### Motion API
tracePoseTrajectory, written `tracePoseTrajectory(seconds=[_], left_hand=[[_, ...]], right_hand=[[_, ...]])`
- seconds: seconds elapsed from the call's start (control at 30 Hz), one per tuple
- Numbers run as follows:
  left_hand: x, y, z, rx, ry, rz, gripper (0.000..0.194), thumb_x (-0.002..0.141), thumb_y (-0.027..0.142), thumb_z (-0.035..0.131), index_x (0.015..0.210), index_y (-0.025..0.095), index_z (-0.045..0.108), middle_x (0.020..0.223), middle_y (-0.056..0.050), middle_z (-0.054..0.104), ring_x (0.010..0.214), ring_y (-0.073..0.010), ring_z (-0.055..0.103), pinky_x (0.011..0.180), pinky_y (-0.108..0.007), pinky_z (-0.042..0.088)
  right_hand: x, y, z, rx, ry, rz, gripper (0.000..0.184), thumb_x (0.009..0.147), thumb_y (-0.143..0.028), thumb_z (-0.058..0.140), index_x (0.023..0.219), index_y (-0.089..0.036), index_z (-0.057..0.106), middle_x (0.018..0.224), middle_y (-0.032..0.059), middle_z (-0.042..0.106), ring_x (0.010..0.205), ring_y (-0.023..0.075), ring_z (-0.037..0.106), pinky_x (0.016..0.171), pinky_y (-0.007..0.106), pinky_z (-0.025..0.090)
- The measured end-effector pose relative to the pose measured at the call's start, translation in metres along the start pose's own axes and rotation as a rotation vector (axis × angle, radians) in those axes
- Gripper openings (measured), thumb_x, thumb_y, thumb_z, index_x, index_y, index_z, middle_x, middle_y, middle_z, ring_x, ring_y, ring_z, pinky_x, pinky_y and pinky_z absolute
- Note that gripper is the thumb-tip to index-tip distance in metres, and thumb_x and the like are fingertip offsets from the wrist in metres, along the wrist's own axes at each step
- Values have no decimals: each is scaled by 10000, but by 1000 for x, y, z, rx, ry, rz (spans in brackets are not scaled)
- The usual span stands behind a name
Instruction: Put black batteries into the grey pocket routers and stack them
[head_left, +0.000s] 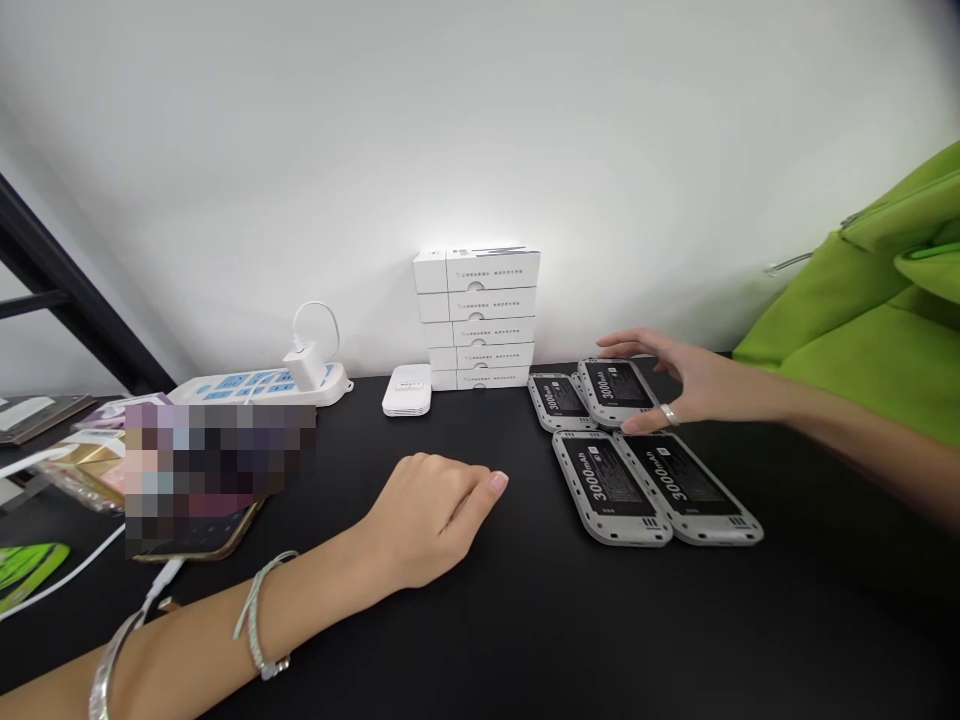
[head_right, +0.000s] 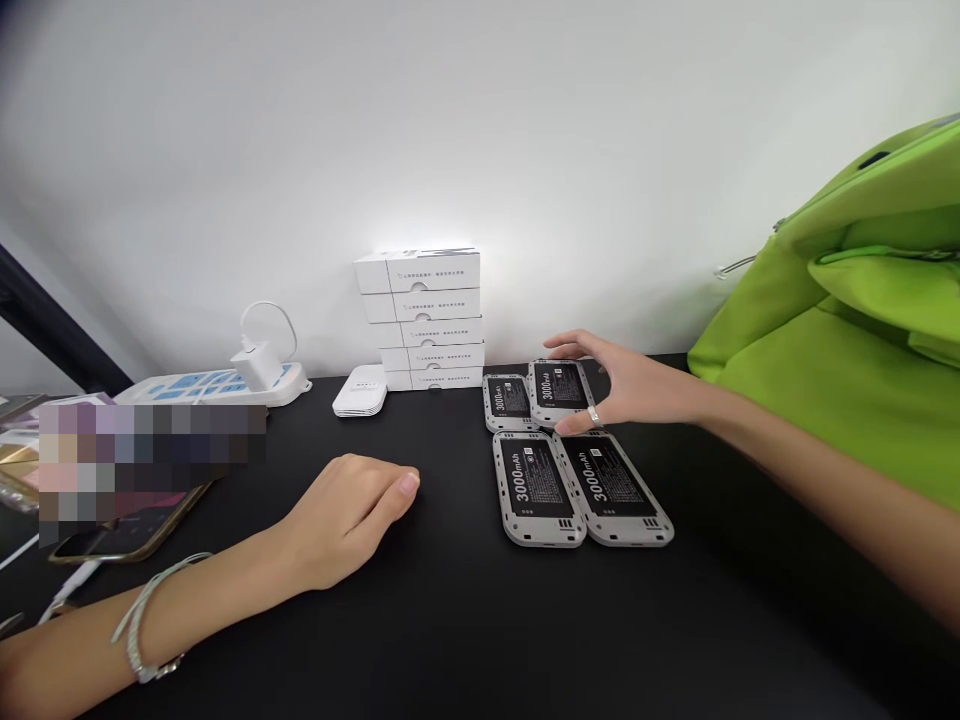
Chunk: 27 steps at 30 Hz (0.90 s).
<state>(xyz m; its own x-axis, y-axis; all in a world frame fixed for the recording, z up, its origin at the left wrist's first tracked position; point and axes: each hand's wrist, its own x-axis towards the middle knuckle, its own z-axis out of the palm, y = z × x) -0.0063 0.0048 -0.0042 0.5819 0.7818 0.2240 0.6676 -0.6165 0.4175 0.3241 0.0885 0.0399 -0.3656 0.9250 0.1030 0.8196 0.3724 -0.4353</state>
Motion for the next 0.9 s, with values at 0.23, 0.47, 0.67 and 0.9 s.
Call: tracePoseTrajectory(seconds=[0.23, 0.47, 0.67, 0.9], left_hand=[[3, -1, 1, 10, -6, -3, 473, 1026, 393, 225, 601, 183, 228, 520, 45, 288, 455, -112, 252, 495, -296, 184], [4, 1, 1, 72, -17, -5, 392, 935, 281, 424, 581, 190, 283, 501, 52, 376, 449, -109, 329, 493, -279, 202], [5, 1, 1, 46, -62, 87, 335, 848, 193, 494, 580, 187, 293, 511, 67, 364, 474, -103, 319, 515, -270, 240], [3, 2, 1, 8, -91, 146, 338, 857, 175, 496, 591, 190, 288, 520, 69, 338, 488, -105, 310, 524, -273, 244]], right_hand=[[2, 14, 4, 57, -94, -33, 785, 697, -551, 748, 1377, -345, 414, 1482, 42, 475, 1324, 380, 459, 1075, 540, 426], [-19, -58, 30, -96, 165, -381, 282, 864, -450, 606, 1081, -271, 586, 1151, 75, 669, 1080, 309, 605, 947, 456, 465], [-77, -132, 98, -179, -29, -939, 281, 928, -215, 453, 649, -234, 485, 546, -36, 509, 472, 140, 375, 475, 312, 316], [-82, -131, 113, -174, -92, -960, 348, 957, -301, 499, 621, -224, 451, 565, -57, 492, 491, 129, 340, 504, 297, 317]])
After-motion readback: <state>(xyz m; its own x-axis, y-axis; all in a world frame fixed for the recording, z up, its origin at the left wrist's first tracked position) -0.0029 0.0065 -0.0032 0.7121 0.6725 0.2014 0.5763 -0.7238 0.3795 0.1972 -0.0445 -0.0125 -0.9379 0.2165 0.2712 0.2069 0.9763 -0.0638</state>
